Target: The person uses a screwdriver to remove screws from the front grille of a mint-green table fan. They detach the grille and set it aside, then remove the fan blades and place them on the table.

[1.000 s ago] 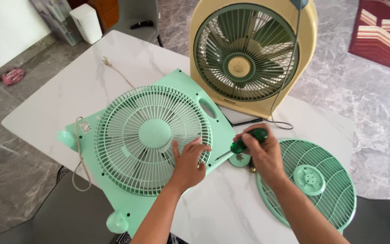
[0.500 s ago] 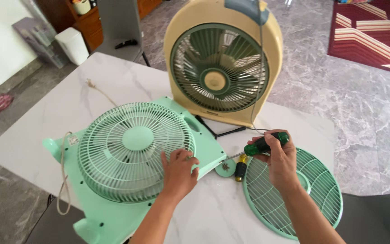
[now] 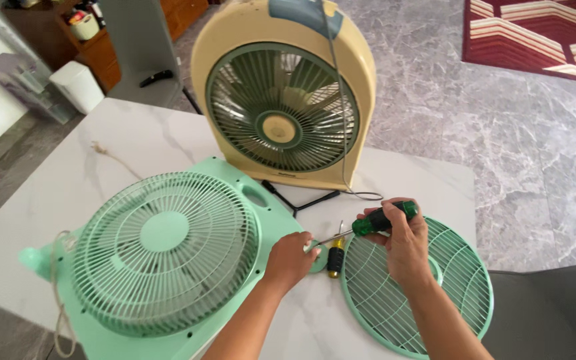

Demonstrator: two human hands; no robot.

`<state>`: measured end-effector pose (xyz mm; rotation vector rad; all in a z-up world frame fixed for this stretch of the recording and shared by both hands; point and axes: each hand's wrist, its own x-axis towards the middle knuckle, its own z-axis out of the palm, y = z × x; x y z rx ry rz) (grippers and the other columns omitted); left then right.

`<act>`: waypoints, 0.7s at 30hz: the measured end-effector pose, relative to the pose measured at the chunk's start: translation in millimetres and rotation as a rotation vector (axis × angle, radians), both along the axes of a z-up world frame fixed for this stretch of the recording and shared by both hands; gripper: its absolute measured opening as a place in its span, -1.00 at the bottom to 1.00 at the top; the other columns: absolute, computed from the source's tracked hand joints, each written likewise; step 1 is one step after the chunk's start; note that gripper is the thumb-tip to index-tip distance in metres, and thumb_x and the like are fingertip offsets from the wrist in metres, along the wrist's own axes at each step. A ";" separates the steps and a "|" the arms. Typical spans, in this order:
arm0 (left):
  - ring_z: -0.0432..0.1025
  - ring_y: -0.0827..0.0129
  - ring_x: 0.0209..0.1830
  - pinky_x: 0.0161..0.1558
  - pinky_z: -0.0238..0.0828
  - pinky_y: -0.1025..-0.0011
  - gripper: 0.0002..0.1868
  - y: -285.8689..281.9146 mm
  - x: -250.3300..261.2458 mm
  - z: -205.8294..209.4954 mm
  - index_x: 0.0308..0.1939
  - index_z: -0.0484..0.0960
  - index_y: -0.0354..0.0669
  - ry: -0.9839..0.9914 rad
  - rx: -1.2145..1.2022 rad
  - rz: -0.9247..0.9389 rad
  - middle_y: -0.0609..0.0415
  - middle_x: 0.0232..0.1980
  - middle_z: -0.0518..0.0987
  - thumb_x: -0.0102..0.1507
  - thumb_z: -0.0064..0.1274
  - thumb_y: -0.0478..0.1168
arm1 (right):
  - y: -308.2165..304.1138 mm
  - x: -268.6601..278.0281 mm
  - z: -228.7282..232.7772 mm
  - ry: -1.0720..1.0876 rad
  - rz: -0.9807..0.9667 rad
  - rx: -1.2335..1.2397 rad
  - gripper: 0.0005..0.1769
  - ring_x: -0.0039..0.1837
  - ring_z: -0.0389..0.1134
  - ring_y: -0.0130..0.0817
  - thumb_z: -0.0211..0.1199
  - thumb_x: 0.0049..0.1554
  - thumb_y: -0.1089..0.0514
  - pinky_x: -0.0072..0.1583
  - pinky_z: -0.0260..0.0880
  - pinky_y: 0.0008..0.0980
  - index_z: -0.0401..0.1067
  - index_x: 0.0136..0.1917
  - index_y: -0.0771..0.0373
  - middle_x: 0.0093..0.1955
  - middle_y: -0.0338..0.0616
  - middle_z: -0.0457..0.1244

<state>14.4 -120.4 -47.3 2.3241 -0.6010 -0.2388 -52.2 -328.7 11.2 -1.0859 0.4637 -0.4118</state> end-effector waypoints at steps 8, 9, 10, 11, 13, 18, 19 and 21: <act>0.47 -0.09 -0.27 -0.22 0.37 0.04 -0.84 -12.4 -11.9 -20.8 -0.24 0.62 -0.28 -0.055 -0.187 -0.070 -0.15 -0.30 0.59 0.33 0.06 -0.24 | -21.5 -5.4 -18.7 0.034 -0.037 0.066 -0.78 -0.02 0.49 -0.05 0.12 0.23 0.09 -0.04 0.59 0.01 0.25 0.07 0.24 -0.08 0.06 0.37; 0.46 -0.10 -0.27 -0.23 0.36 0.04 -0.85 -12.8 -13.4 -23.0 -0.24 0.61 -0.29 -0.081 -0.226 -0.079 -0.15 -0.31 0.58 0.32 0.06 -0.25 | -24.4 -5.2 -21.5 0.048 -0.048 0.078 -0.78 -0.03 0.48 -0.05 0.11 0.23 0.09 -0.04 0.60 0.03 0.24 0.06 0.24 -0.08 0.06 0.37; 0.47 -0.09 -0.27 -0.23 0.38 0.06 -0.85 -11.9 -14.9 -25.5 -0.23 0.62 -0.28 -0.084 -0.252 -0.073 -0.15 -0.30 0.59 0.31 0.08 -0.24 | -27.3 -4.0 -23.9 0.075 -0.061 0.106 -0.77 -0.04 0.48 -0.02 0.10 0.22 0.08 -0.06 0.59 0.08 0.23 0.06 0.24 -0.10 0.07 0.36; 0.47 -0.09 -0.27 -0.24 0.40 0.08 -0.86 -10.7 -17.0 -28.7 -0.22 0.63 -0.28 -0.087 -0.278 -0.067 -0.15 -0.29 0.59 0.30 0.10 -0.24 | -30.6 -3.0 -25.8 0.102 -0.074 0.135 -0.77 -0.05 0.47 0.01 0.10 0.21 0.08 -0.07 0.59 0.13 0.23 0.05 0.25 -0.12 0.09 0.35; 0.47 -0.08 -0.28 -0.24 0.41 0.09 -0.86 -4.1 -20.3 -37.9 -0.22 0.64 -0.28 -0.093 -0.299 -0.081 -0.15 -0.28 0.60 0.29 0.11 -0.24 | -42.8 0.0 -26.3 0.144 -0.095 0.185 -0.76 -0.06 0.47 0.05 0.08 0.21 0.07 -0.07 0.59 0.19 0.21 0.04 0.26 -0.13 0.12 0.34; 0.53 -0.05 -0.37 -0.28 0.47 0.12 -0.88 19.7 -28.8 -77.2 -0.29 0.66 -0.27 0.039 -0.257 0.030 -0.15 -0.36 0.63 0.24 0.15 -0.26 | -80.2 2.3 -15.4 0.112 -0.121 0.132 -0.73 -0.04 0.45 0.01 0.07 0.23 0.09 -0.06 0.62 0.25 0.20 0.06 0.34 -0.12 0.10 0.29; 0.54 -0.07 -0.35 -0.27 0.48 0.11 -0.90 16.1 -29.3 -87.7 -0.28 0.67 -0.26 0.012 -0.226 0.056 -0.17 -0.35 0.63 0.23 0.15 -0.27 | -79.4 3.4 -15.0 0.127 -0.113 0.104 -0.73 -0.04 0.47 0.01 0.07 0.22 0.09 -0.06 0.60 0.19 0.20 0.07 0.33 -0.11 0.11 0.31; 0.55 -0.10 -0.31 -0.26 0.50 0.08 -0.89 2.7 -29.7 -107.9 -0.24 0.70 -0.23 -0.043 -0.167 0.116 -0.20 -0.31 0.63 0.19 0.13 -0.30 | -69.8 7.0 -15.6 0.157 -0.088 0.043 -0.74 -0.05 0.50 0.02 0.06 0.20 0.11 -0.07 0.55 0.08 0.20 0.09 0.31 -0.09 0.13 0.33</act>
